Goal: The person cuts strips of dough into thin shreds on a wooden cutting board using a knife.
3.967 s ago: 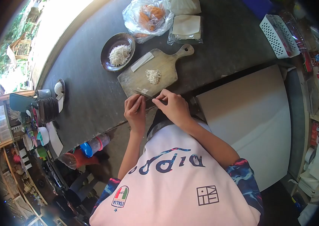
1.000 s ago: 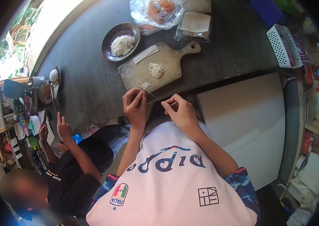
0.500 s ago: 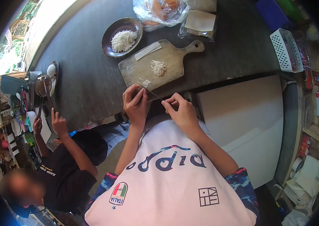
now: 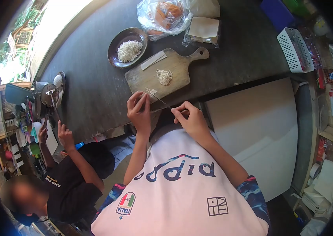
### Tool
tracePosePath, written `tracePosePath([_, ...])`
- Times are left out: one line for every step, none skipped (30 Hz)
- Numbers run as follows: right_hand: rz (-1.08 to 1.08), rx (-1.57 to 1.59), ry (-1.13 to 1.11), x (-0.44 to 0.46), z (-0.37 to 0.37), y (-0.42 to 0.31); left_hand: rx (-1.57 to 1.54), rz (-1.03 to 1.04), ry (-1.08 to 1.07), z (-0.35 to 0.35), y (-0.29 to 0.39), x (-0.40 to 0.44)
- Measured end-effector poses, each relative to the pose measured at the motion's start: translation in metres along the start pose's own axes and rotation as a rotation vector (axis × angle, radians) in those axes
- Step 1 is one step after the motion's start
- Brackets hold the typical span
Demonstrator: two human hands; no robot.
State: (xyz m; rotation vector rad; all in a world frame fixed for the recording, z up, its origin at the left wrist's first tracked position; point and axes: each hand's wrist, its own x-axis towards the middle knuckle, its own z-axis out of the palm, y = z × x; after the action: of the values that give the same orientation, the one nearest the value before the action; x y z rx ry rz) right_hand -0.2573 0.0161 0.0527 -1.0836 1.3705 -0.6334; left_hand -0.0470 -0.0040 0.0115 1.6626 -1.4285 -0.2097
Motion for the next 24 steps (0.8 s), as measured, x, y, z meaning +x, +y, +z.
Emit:
tracePosePath([-0.007, 0.013, 0.000, -0.001, 0.001, 0.000, -0.030, -0.003, 0.032, -0.002, -0.002, 0.001])
tracePosePath([-0.031, 0.015, -0.022, 0.001, 0.004, 0.000, -0.063, -0.005, 0.059, -0.004, -0.005, 0.001])
tracePosePath([-0.054, 0.016, -0.040, 0.003, 0.009, 0.001, -0.031, 0.020, 0.074, -0.006, -0.008, 0.004])
tracePosePath([-0.074, 0.014, -0.058, 0.006, 0.013, 0.003, -0.001, 0.041, 0.088, -0.010, -0.012, 0.006])
tracePosePath([-0.093, 0.041, -0.092, 0.011, 0.016, 0.002, 0.032, 0.059, 0.103, -0.014, -0.015, 0.005])
tracePosePath([-0.063, 0.060, -0.114, 0.016, 0.012, 0.002, 0.045, 0.060, 0.099, -0.017, -0.017, 0.005])
tracePosePath([-0.035, 0.078, -0.135, 0.022, 0.009, 0.001, 0.058, 0.062, 0.096, -0.020, -0.018, 0.005])
tracePosePath([-0.011, 0.095, -0.156, 0.026, 0.006, -0.001, 0.069, 0.066, 0.098, -0.021, -0.019, 0.006])
tracePosePath([-0.033, 0.129, -0.102, 0.029, 0.002, 0.000, 0.083, 0.062, 0.097, -0.023, -0.020, 0.006])
tracePosePath([-0.030, 0.111, -0.061, 0.029, -0.004, -0.001, 0.099, 0.056, 0.097, -0.026, -0.020, 0.004])
tracePosePath([-0.027, 0.092, -0.021, 0.027, -0.010, -0.003, 0.116, 0.050, 0.098, -0.028, -0.021, 0.002])
tracePosePath([-0.025, 0.073, 0.019, 0.027, -0.014, -0.006, 0.108, 0.021, 0.105, -0.028, -0.023, 0.000])
tracePosePath([-0.043, 0.058, 0.015, 0.025, -0.013, -0.006, 0.100, -0.007, 0.111, -0.026, -0.026, -0.003])
tracePosePath([-0.087, 0.064, -0.002, 0.023, -0.006, -0.004, 0.091, -0.035, 0.117, -0.023, -0.028, -0.004])
tracePosePath([-0.128, 0.070, -0.020, 0.022, 0.004, -0.002, 0.095, -0.027, 0.113, -0.021, -0.029, -0.004])
tracePosePath([-0.166, 0.077, -0.039, 0.021, 0.014, -0.004, 0.101, -0.021, 0.106, -0.019, -0.029, -0.004])
tracePosePath([-0.134, 0.102, -0.106, 0.022, 0.020, -0.009, 0.109, -0.018, 0.101, -0.018, -0.029, -0.006])
tracePosePath([-0.123, 0.124, -0.112, 0.025, 0.023, -0.006, 0.123, -0.013, 0.084, -0.019, -0.023, -0.005])
tracePosePath([-0.114, 0.146, -0.117, 0.031, 0.026, 0.001, 0.136, -0.005, 0.070, -0.019, -0.016, -0.003])
tracePosePath([-0.107, 0.168, -0.123, 0.037, 0.028, 0.002, 0.148, 0.004, 0.057, -0.019, -0.011, 0.000])
tracePosePath([-0.064, 0.156, -0.076, 0.040, 0.022, 0.001, 0.174, 0.028, 0.033, -0.019, -0.010, 0.001])
tracePosePath([-0.085, 0.164, -0.043, 0.041, 0.015, 0.002, 0.198, 0.050, 0.008, -0.018, -0.009, 0.002])
tracePosePath([-0.105, 0.170, -0.007, 0.041, 0.006, 0.003, 0.217, 0.069, -0.019, -0.015, -0.007, 0.001])
tracePosePath([-0.126, 0.173, 0.030, 0.041, -0.004, 0.003, 0.232, 0.092, -0.048, -0.011, -0.004, 0.002])
